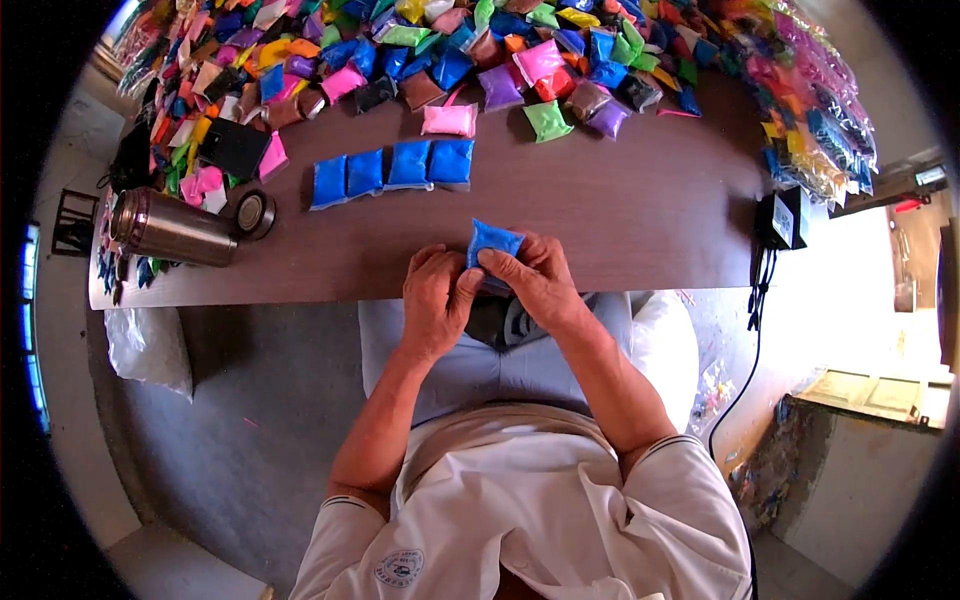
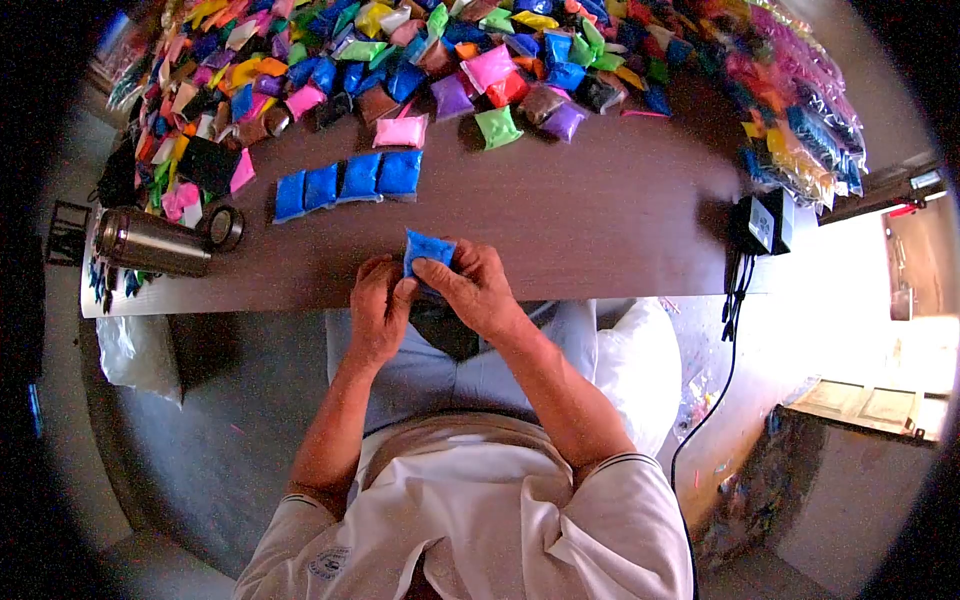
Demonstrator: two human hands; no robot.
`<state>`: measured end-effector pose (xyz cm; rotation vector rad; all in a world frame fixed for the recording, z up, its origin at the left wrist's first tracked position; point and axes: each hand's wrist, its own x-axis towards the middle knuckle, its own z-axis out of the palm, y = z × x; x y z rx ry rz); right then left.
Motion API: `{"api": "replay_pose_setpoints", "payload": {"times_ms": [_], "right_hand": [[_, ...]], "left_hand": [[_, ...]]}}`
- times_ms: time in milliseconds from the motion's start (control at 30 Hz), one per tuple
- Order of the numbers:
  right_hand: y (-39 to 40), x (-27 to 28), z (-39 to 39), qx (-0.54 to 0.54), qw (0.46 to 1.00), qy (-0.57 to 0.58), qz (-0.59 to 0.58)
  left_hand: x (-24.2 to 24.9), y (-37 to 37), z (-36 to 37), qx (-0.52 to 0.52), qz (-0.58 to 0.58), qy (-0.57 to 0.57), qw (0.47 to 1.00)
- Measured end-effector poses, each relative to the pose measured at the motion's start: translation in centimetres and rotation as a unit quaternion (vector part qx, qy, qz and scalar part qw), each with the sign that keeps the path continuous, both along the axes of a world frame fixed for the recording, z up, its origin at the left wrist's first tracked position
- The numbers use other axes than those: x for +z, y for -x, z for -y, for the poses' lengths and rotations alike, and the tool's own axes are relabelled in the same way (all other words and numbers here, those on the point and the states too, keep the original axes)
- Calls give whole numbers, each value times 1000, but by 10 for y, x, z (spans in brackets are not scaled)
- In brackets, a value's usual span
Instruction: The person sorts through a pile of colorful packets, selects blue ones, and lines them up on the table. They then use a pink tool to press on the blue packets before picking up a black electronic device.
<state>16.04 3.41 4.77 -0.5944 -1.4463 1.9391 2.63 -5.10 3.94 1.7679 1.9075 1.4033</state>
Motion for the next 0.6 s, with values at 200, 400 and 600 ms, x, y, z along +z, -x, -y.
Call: {"api": "replay_pose_setpoints", "payload": {"times_ms": [200,400,600], "right_hand": [[-1,14,3,-17,1000,0,11],[-7,-3,2,-44,997,21,58],[2,16,5,-63,996,31,63]], "left_hand": [[-6,0,-2,18,23,-33,999],[0,0,-2,-14,-7,1,1000],[-4,3,-2,-2,-11,3,1000]]}}
